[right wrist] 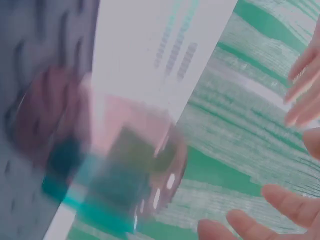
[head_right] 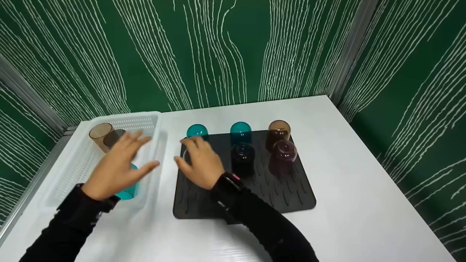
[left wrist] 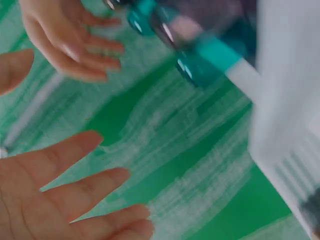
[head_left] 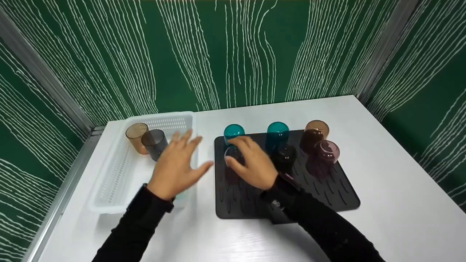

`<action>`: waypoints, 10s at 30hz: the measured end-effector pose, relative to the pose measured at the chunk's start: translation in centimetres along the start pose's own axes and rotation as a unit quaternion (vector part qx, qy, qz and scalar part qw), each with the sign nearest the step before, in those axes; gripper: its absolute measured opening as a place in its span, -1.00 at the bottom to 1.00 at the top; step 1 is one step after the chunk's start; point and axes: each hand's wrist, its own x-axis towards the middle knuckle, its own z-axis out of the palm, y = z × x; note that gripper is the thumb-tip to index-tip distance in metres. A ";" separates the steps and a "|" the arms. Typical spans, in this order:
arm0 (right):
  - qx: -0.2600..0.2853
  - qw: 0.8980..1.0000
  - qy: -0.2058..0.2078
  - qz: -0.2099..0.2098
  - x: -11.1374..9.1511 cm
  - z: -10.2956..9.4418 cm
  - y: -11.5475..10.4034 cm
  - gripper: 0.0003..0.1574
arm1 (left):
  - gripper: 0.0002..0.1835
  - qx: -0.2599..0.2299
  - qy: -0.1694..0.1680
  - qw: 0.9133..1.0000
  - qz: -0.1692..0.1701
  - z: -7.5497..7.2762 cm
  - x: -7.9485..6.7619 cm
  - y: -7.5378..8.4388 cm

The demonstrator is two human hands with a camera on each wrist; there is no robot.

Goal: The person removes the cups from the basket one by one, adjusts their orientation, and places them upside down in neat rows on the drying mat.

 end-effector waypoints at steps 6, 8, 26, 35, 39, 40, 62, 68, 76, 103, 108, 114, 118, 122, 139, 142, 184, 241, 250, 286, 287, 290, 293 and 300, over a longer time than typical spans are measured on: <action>0.066 0.991 -0.107 0.046 0.8 2.5 -2.1 -0.22 | -0.17 0.004 0.007 0.999 -0.042 0.4 1.8 -3.0; 0.079 0.985 -0.137 0.067 1.2 3.5 -2.4 -0.17 | -0.13 0.015 0.000 0.998 -0.059 0.7 2.3 -3.9; 0.082 0.970 -0.191 0.124 2.5 9.6 -3.7 -0.25 | 0.00 -0.001 -0.130 0.972 -0.195 3.3 4.5 -11.3; 0.172 0.956 -0.209 0.111 2.7 10.2 -3.6 -0.65 | -0.27 0.022 -0.140 0.965 -0.221 3.6 4.8 -12.1; 0.212 0.945 -0.217 0.123 2.6 10.3 -3.6 -0.66 | -0.48 0.035 -0.107 0.968 -0.226 3.5 4.7 -11.8; 0.220 0.943 -0.218 0.123 2.6 10.4 -3.6 -0.66 | -0.52 0.033 -0.100 0.967 -0.231 3.5 4.7 -11.8; 0.243 0.935 -0.227 0.126 2.2 11.1 -3.8 -0.62 | -0.73 0.022 0.045 0.976 -0.214 2.9 4.1 -10.3; 0.255 0.933 -0.221 0.122 2.0 11.1 -3.6 -0.60 | -0.80 0.035 0.128 0.982 -0.137 1.9 4.1 -6.5; 0.288 0.921 -0.209 0.157 1.5 11.0 -2.8 -0.49 | -0.77 0.022 0.185 0.981 -0.056 0.4 2.7 -1.3; 0.540 0.829 0.116 -0.093 -0.4 2.7 -1.7 0.14 | -0.83 -0.392 0.159 0.906 -0.033 0.6 -3.2 4.5; 0.482 0.853 0.192 -0.059 -1.2 2.9 -1.5 -0.14 | -0.82 -0.471 0.108 0.874 -0.051 2.2 -3.4 4.8; 0.452 0.863 0.225 -0.027 -2.0 2.8 -1.4 -0.54 | -0.79 -0.522 0.089 0.846 -0.069 3.9 -3.9 4.9; 0.431 0.869 0.239 -0.041 -2.1 2.2 -1.4 -0.57 | -0.74 -0.555 0.084 0.825 -0.059 4.5 -4.2 4.9; 0.389 0.885 0.243 -0.080 -2.2 1.0 -1.3 -0.54 | -0.74 -0.539 0.078 0.837 -0.039 5.0 -4.5 4.7; 0.028 0.962 0.186 -0.198 -2.4 -2.9 0.1 -0.60 | 0.03 -0.121 -0.042 0.992 0.007 10.7 -7.2 3.7; -0.041 0.963 0.172 -0.203 -2.8 -2.5 0.5 -0.62 | 0.08 -0.057 -0.049 0.997 0.019 11.6 -7.7 3.1; -0.205 0.966 -0.022 -0.157 -4.1 4.7 1.3 -0.60 | 0.23 0.026 -0.228 0.973 0.018 13.0 -7.8 2.1; 0.147 0.962 -0.189 0.132 4.0 5.6 -6.5 -0.01 | -0.11 0.080 -0.138 0.981 -0.109 -0.7 -2.0 -6.5; 0.110 0.958 -0.213 0.156 3.8 8.7 -7.1 0.06 | -0.08 0.083 -0.271 0.947 -0.149 -0.1 -0.8 -7.6; 0.213 0.922 -0.213 0.245 3.1 10.7 -6.4 -0.66 | -0.89 0.157 -0.154 0.974 -0.050 0.4 0.8 -9.7; 0.215 0.921 -0.211 0.246 3.1 10.7 -6.4 -0.66 | -0.88 0.155 -0.155 0.974 -0.050 0.5 0.9 -9.8; 0.213 0.923 -0.209 0.245 3.1 10.7 -6.4 -0.66 | -0.88 0.150 -0.152 0.975 -0.061 0.7 1.0 -10.1; 0.208 0.924 -0.211 0.243 3.1 10.7 -6.4 -0.65 | -0.87 0.147 -0.155 0.974 -0.080 0.7 1.1 -10.4; 0.193 0.926 -0.217 0.242 3.0 10.6 -6.5 -0.63 | -0.83 0.102 -0.200 0.966 -0.128 0.5 1.3 -10.8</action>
